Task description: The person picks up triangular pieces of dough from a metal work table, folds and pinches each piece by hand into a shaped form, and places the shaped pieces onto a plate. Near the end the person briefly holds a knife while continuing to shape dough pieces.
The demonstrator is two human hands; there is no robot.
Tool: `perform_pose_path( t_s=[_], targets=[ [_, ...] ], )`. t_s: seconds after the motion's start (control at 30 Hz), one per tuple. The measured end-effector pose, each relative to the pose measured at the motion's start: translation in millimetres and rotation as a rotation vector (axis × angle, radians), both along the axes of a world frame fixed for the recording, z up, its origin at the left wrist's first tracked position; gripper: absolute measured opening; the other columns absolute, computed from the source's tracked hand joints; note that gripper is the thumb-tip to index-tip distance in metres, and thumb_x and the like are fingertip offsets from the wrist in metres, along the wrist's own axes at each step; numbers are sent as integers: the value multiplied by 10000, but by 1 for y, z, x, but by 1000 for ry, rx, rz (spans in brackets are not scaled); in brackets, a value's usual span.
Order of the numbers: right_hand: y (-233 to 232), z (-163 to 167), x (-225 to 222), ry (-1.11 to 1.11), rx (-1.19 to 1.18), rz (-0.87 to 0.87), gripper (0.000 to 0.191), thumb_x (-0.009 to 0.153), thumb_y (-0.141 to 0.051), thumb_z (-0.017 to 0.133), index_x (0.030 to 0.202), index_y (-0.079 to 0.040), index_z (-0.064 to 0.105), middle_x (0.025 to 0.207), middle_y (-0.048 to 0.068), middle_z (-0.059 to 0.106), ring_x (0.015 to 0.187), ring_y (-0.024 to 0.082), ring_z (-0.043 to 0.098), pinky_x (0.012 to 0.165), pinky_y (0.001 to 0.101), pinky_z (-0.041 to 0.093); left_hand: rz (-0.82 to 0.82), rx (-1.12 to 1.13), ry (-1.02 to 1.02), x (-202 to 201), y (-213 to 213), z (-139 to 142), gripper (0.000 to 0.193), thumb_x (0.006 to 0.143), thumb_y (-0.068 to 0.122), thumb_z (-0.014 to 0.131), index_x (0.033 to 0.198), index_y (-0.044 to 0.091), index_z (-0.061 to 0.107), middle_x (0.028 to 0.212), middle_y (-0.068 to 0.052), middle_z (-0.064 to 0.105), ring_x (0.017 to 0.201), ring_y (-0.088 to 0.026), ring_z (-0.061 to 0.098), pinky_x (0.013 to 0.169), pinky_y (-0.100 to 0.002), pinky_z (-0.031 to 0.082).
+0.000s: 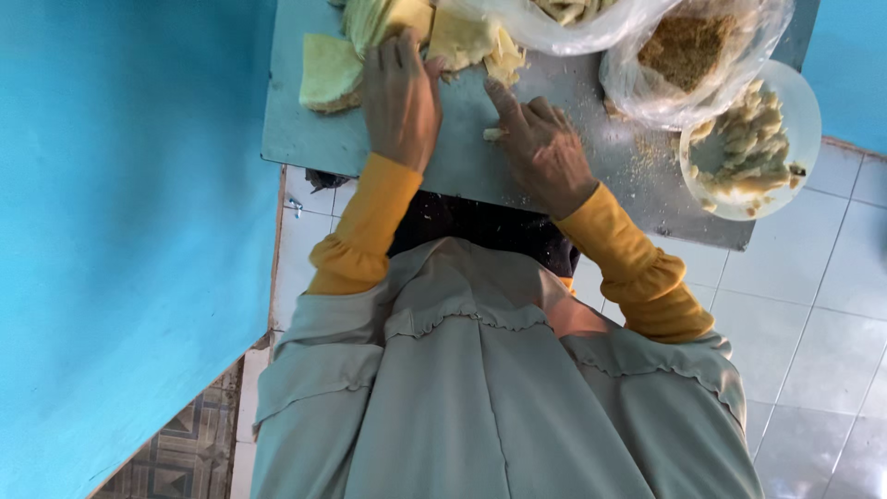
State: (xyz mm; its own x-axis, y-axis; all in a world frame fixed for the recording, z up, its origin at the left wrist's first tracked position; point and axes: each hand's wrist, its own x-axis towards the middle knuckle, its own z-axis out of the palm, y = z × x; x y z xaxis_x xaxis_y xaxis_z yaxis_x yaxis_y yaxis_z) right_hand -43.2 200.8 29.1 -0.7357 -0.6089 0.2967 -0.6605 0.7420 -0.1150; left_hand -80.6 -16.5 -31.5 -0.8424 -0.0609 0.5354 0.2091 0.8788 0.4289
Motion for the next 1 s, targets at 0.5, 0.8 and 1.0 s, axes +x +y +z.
perform_pose_path(
  t_s=[0.5, 0.8, 1.0],
  targets=[
    [31, 49, -30, 103, -507, 25, 341, 1117, 160, 491, 1434, 45, 436, 1119, 186, 727, 924, 256, 737, 733, 337, 663, 184, -134, -78, -31, 30, 12, 444, 836, 256, 778, 1115, -5, 551, 1033, -177, 632, 982, -348, 642, 870, -443, 539],
    [40, 54, 45, -161, -544, -264, 395, 1045, 126, 575, 1417, -1, 541, 1136, 158, 762, 1058, 232, 768, 897, 336, 617, 163, 41, -133, -32, 51, 17, 496, 915, 258, 790, 1132, -71, 490, 1053, -248, 604, 977, -384, 648, 839, -445, 547],
    [52, 52, 21, -84, -586, -247, 316, 1073, 84, 655, 1370, 0, 584, 1107, 156, 760, 976, 203, 760, 828, 304, 618, 152, 67, -205, -41, 46, 26, 498, 822, 205, 818, 1100, -53, 496, 1034, -238, 636, 984, -390, 664, 833, -468, 540]
  ],
)
